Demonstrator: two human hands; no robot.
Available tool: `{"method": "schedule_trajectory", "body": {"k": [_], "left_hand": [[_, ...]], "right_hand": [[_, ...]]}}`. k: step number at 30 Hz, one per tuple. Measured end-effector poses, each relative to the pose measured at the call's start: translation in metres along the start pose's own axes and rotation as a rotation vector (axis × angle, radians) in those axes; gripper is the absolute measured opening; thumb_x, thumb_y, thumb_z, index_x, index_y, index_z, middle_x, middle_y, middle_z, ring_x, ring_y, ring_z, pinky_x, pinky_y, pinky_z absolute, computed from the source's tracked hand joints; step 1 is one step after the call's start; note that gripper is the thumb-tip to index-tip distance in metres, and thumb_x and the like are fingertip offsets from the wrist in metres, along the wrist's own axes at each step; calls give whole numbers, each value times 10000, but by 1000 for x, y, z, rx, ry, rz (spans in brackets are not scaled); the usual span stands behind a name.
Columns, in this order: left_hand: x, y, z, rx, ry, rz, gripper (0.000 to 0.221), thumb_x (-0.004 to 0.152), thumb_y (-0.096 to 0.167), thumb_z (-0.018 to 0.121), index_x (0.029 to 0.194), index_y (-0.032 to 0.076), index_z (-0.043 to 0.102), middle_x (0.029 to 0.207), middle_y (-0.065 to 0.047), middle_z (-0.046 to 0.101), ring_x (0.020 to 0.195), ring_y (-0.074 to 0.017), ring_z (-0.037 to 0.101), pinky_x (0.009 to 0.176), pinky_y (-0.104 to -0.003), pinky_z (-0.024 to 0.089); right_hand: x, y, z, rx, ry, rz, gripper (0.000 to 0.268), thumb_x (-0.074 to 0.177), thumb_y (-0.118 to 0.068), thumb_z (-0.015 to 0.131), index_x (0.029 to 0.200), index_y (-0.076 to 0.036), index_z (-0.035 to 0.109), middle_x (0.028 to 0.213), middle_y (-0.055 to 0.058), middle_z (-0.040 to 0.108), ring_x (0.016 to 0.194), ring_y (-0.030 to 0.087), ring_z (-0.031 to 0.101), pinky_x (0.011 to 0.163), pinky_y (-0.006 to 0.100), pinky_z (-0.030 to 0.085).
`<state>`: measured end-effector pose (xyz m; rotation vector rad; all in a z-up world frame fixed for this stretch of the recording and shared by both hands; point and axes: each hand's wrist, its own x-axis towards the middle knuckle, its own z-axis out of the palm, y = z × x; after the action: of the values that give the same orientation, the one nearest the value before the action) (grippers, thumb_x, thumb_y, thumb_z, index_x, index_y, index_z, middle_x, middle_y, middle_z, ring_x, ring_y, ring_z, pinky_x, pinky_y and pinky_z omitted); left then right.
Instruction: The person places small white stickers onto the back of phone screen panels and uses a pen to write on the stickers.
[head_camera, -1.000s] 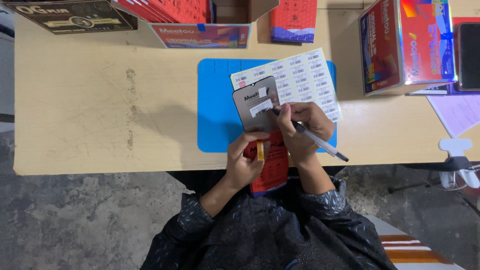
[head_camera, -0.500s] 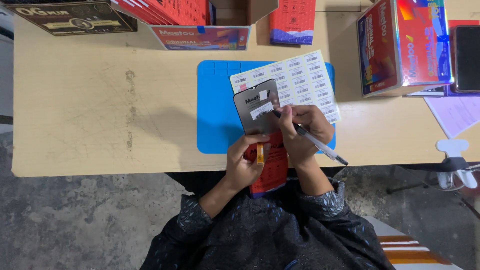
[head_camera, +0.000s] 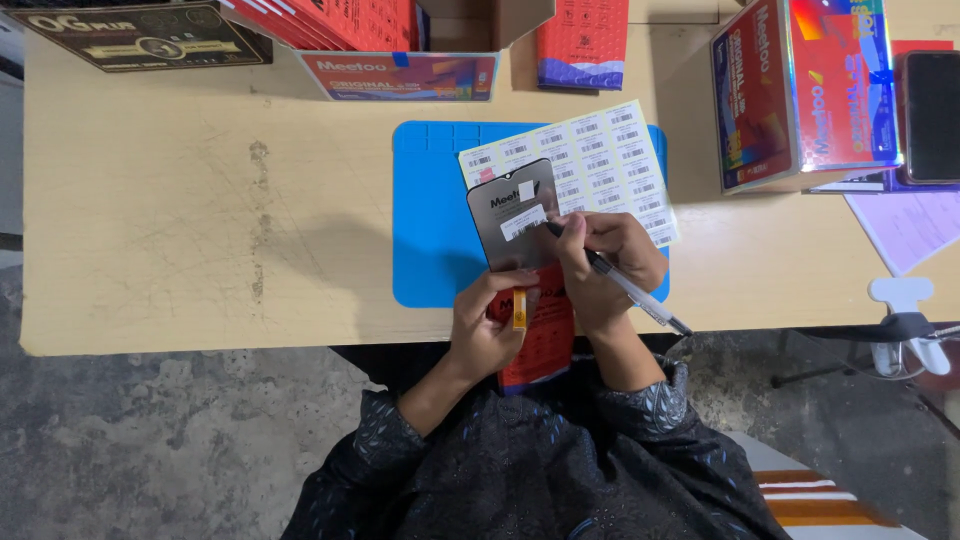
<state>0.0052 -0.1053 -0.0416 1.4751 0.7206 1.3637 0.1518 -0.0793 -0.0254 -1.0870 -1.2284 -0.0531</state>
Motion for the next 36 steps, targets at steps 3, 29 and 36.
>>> {"method": "schedule_trajectory", "body": {"k": [3, 29, 36], "left_hand": [[-1, -1, -1, -4, -5, 5, 236, 936, -61, 662, 1115, 92, 675, 988, -122, 673, 950, -289, 709, 697, -415, 583], [-10, 0, 4, -76, -145, -115, 577, 930, 155, 748, 1455, 84, 517, 1447, -225, 544, 1347, -392, 486, 1091, -590, 414], [6, 5, -1, -6, -135, -73, 823, 939, 204, 729, 1608, 114, 258, 1607, -204, 360, 1474, -373, 333, 1213, -576, 268]], "right_hand": [[-1, 4, -3, -8, -21, -9, 376, 806, 131, 804, 566, -35, 568, 614, 129, 663, 556, 281, 712, 532, 286, 514], [42, 15, -50, 59, -509, 358, 421, 1111, -192, 380, 1487, -29, 474, 1036, 172, 707, 769, 220, 636, 650, 363, 547], [50, -2, -45, 102, -638, 350, 192, 994, -143, 659, 1134, -69, 769, 751, 79, 670, 551, 170, 592, 478, 278, 509]]}}
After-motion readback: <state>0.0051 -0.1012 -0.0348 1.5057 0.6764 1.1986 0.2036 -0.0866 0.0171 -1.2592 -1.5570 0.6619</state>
